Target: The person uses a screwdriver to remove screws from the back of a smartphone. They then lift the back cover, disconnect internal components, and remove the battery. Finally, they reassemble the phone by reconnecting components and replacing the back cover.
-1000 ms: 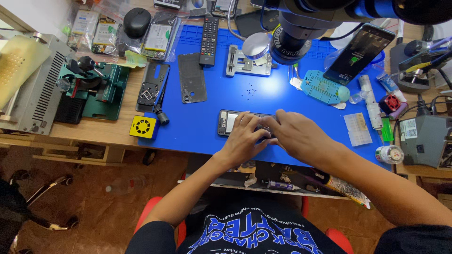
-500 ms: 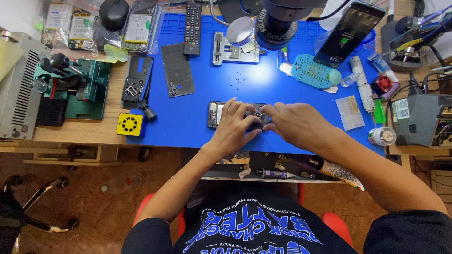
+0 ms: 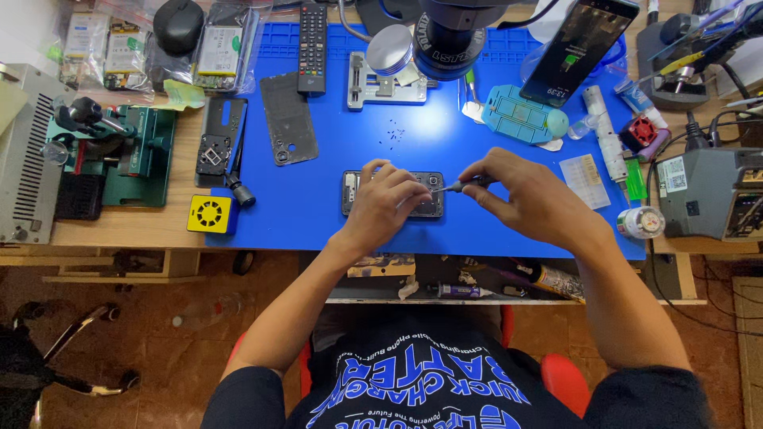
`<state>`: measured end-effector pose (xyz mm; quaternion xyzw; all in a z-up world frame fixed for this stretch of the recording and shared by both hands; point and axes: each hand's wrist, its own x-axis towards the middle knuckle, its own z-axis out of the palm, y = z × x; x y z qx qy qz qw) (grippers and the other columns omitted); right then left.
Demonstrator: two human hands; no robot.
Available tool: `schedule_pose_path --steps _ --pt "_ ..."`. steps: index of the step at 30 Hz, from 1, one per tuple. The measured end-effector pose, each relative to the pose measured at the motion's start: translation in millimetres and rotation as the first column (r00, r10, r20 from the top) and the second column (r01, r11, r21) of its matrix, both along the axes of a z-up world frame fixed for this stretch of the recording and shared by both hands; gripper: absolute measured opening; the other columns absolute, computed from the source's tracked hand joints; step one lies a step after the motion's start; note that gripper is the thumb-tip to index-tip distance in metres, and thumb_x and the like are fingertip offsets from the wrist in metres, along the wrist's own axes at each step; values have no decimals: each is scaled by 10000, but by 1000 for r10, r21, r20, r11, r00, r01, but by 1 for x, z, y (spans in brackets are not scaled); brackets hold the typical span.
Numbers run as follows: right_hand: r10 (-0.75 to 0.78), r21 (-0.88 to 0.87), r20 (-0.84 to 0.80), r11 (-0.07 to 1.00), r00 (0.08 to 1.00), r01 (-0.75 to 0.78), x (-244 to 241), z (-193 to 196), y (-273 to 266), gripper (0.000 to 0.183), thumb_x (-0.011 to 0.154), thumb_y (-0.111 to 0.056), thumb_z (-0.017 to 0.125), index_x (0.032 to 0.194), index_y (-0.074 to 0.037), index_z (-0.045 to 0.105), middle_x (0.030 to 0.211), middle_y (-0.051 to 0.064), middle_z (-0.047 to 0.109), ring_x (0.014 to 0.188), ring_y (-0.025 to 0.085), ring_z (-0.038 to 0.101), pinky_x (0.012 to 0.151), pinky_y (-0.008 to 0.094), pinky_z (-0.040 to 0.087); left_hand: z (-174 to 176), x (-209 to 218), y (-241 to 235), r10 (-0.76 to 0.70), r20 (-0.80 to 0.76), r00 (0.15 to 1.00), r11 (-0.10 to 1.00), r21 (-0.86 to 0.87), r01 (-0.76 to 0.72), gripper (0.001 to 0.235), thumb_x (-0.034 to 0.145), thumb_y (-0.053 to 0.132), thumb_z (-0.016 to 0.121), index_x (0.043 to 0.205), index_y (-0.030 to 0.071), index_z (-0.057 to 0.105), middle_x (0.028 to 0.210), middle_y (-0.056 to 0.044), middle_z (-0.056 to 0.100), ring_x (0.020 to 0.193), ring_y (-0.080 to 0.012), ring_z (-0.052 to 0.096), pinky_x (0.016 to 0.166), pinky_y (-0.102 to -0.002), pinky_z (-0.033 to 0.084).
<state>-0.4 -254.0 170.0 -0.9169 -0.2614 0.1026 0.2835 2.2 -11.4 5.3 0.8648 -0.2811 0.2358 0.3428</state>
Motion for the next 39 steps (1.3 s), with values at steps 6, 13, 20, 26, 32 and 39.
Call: schedule_pose_path --steps 6,13,20,26,32,39 --pt "-232 259 -10 939 973 227 -6 -57 -25 153 1039 -229 728 1145 -120 739 1020 77 721 1021 271 745 917 393 576 2 56 23 103 -38 994 993 57 -101 125 1011 103 695 1085 174 765 981 -1 581 921 -226 572 849 -396 464" --pt "-292 351 -112 883 950 313 -22 -89 -33 168 1008 -233 761 1136 -125 765 1016 76 743 1025 241 756 921 364 579 -32 109 31 103 -59 993 985 143 -94 147 921 82 740 1034 163 787 962 -13 560 946 -230 580 843 -383 480" --pt "-261 374 -104 884 960 281 -27 -74 -26 175 1006 -187 752 1139 -78 782 992 145 752 984 312 756 897 411 590 10 71 48 163 -25 986 976 148 -157 251 966 104 727 1208 168 746 1046 6 607 1038 -225 594 900 -381 473" --pt "-380 382 74 865 922 325 -12 -93 -26 210 1074 -205 711 1254 -115 770 1041 88 713 1002 248 709 913 381 565 23 16 77 170 -175 970 985 18 -170 297 1037 117 680 1320 199 712 1115 11 686 1108 -202 646 991 -364 472" --pt "-424 343 235 878 875 334 6 -111 -7 212 1108 -203 691 1271 -84 754 1030 77 669 1016 271 676 938 400 543 37 -13 82 17 -275 961 995 100 10 777 843 359 883 1503 106 560 1391 -134 649 1402 -340 530 1244 -516 285" --pt "-374 213 479 927 794 308 14 -134 1 155 1070 -153 719 1189 -60 754 1014 65 597 1047 277 643 1005 413 521 34 -6 78 48 -370 928 951 301 71 875 745 393 922 1475 68 567 1332 -117 609 1366 -331 518 1279 -533 260"
